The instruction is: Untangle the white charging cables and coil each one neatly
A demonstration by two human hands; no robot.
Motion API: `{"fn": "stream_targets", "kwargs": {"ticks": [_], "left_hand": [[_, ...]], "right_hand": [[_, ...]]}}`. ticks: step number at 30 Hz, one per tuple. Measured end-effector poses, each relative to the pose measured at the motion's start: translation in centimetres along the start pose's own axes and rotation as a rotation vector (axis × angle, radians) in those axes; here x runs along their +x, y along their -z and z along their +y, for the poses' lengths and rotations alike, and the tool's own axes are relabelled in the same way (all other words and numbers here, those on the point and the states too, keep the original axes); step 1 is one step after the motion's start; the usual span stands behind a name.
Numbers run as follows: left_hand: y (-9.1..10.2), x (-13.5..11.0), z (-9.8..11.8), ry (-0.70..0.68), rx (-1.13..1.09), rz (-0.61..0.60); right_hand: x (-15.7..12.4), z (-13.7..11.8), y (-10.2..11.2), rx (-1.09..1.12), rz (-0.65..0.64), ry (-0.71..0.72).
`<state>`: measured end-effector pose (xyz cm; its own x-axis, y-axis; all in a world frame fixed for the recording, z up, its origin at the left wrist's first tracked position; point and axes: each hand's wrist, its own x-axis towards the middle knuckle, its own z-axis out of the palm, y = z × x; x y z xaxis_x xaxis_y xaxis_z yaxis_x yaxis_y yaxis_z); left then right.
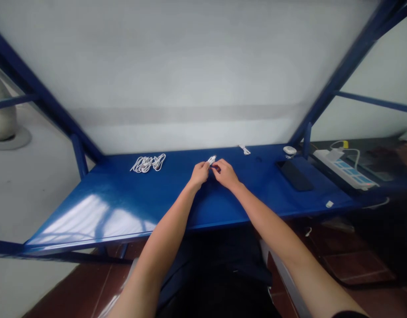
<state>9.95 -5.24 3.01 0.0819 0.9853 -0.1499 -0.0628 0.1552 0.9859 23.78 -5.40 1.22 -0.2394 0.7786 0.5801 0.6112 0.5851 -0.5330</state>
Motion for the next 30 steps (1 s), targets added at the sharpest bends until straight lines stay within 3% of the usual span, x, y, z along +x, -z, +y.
{"fn": "stream_targets", "kwargs": {"ticks": [6, 9, 13, 18, 21, 23, 27, 30], "left_hand": [[0.2, 0.2, -0.2, -0.1, 0.078, 0.001], [0.4, 0.2, -0.2, -0.176, 0.125, -0.03], [0.8, 0.2, 0.0, -0.268, 0.186, -0.09], [1.1, 0.3, -0.1, -0.292, 0.211, -0.147], [1.2, 0.4, -0.2, -0.261, 0.194, -0.13], [1.2, 0.5, -0.2, -0.203, 0.169, -0.108], [1.3, 0.3, 0.0, -0.064, 0.124, -0.087], [1.3, 0.1, 0.2, -0.036, 0.099, -0.097]], "right_hand": [[0.3, -0.2, -0.1, 0.07, 0.008, -0.048], [0.6, -0.1, -0.2, 0.365, -0.026, -0.265], [1.1, 0.1, 0.3, 0.898, -0.163, -0.603], [1.2, 0.0, 1.3, 1.189, -0.287, -0.755], [1.2, -0.1, 1.2, 1.104, -0.273, -0.743], [1.0, 0.1, 0.7, 0.913, -0.217, -0.659], [0.5, 0.5, -0.3, 0.369, -0.118, -0.291], [0.1, 0.5, -0.6, 0.124, -0.095, -0.081]]}}
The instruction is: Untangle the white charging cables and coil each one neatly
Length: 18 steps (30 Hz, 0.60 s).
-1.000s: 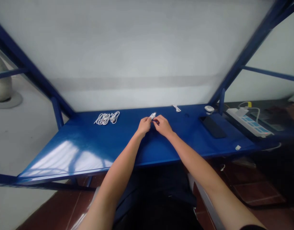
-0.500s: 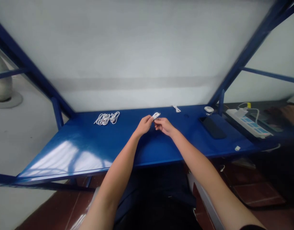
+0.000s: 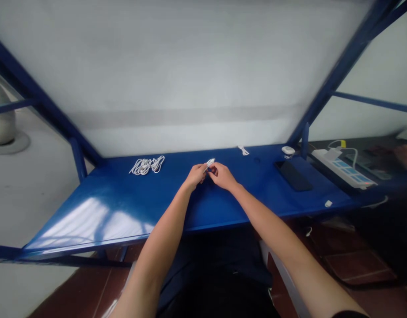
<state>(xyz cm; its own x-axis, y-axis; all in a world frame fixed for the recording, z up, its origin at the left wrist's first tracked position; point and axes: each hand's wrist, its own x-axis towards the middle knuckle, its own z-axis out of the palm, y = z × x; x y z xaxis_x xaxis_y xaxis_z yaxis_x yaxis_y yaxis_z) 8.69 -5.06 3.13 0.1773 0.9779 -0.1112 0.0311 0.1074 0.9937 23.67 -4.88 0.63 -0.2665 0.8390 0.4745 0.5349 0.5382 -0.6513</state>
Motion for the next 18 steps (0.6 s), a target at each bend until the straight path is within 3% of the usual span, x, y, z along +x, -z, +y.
{"fn": "stream_targets", "kwargs": {"ticks": [6, 11, 18], "left_hand": [[0.1, 0.1, -0.1, -0.031, 0.101, 0.017], [0.4, 0.6, -0.6, -0.262, 0.46, 0.171], [0.3, 0.7, -1.1, -0.351, 0.661, 0.18]], "right_hand": [[-0.2, -0.4, 0.3, -0.14, 0.023, 0.064], [-0.2, -0.5, 0.3, -0.166, 0.017, 0.068], [-0.1, -1.0, 0.4, -0.16, 0.07, 0.089]]}}
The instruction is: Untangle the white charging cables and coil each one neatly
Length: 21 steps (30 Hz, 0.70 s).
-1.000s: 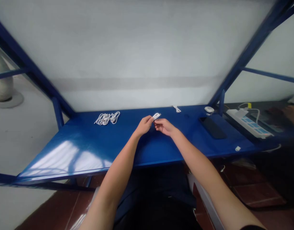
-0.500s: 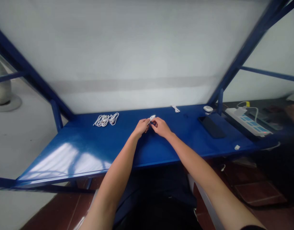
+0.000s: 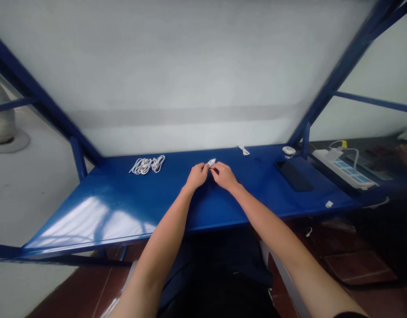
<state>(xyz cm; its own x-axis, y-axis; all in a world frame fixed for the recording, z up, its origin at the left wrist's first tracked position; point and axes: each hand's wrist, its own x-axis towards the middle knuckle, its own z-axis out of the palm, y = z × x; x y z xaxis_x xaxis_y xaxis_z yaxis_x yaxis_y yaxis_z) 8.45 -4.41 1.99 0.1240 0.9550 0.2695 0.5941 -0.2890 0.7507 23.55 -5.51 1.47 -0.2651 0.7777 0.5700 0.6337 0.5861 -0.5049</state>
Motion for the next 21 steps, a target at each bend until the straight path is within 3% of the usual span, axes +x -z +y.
{"fn": "stream_targets", "kwargs": {"ticks": [2, 8, 12, 15, 18, 21], "left_hand": [[0.0, -0.1, 0.0, -0.041, 0.036, 0.0], [0.1, -0.1, -0.1, -0.091, 0.063, -0.02], [0.4, 0.2, -0.3, -0.08, 0.049, -0.065], [0.8, 0.2, -0.4, -0.06, 0.006, -0.138], [1.1, 0.2, -0.5, -0.061, -0.006, -0.217], [1.3, 0.3, -1.0, -0.087, -0.01, -0.191]], "right_hand": [[0.2, 0.0, -0.1, 0.05, 0.011, -0.061], [0.7, 0.4, -0.2, 0.48, -0.105, -0.518], [1.0, 1.2, 0.4, 0.574, -0.193, -0.55], [1.1, 2.1, 0.9, 0.623, -0.169, -0.584], [1.1, 2.9, 1.0, 0.674, -0.18, -0.504], [1.2, 3.5, 0.9, 0.626, -0.219, -0.447]]}}
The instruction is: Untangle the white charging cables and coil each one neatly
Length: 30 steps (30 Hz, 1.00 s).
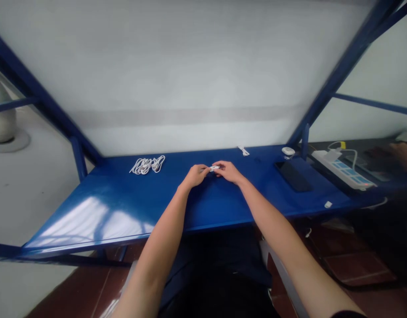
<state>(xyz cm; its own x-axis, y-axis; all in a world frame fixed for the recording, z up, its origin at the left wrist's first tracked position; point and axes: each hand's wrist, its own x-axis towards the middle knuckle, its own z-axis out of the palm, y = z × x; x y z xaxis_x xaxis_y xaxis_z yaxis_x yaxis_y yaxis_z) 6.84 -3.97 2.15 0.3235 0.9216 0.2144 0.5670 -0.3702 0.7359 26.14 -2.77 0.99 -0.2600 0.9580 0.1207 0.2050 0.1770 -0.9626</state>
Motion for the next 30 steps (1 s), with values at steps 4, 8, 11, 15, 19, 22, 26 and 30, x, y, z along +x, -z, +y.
{"fn": "stream_targets", "kwargs": {"ticks": [4, 8, 11, 15, 19, 22, 26, 30], "left_hand": [[0.5, 0.0, -0.6, -0.032, 0.06, 0.073], [0.6, -0.1, -0.8, -0.018, 0.294, 0.076], [0.4, -0.3, -0.8, 0.034, 0.416, 0.066], [-0.1, -0.3, -1.2, 0.07, 0.431, 0.048], [-0.3, -0.2, -1.7, 0.099, 0.472, 0.009], [-0.1, -0.3, -1.8, 0.211, 0.54, -0.03], [0.4, -0.5, -1.7, 0.351, 0.596, -0.105], [0.6, -0.5, -1.6, 0.354, 0.612, -0.158]], "right_hand": [[0.2, 0.3, 0.2, -0.203, 0.143, 0.075], [0.1, 0.5, 0.1, -0.416, 0.181, 0.161], [0.1, 0.6, -0.2, -0.552, 0.151, 0.181], [0.3, 1.0, -0.5, -0.686, 0.163, 0.219], [0.6, 1.5, -0.3, -0.669, 0.173, 0.205], [0.5, 1.5, 0.3, -0.629, 0.136, 0.185], [-0.2, 1.3, 1.5, -0.851, 0.04, 0.108], [-0.8, 0.9, 1.9, -1.031, -0.052, -0.051]]}}
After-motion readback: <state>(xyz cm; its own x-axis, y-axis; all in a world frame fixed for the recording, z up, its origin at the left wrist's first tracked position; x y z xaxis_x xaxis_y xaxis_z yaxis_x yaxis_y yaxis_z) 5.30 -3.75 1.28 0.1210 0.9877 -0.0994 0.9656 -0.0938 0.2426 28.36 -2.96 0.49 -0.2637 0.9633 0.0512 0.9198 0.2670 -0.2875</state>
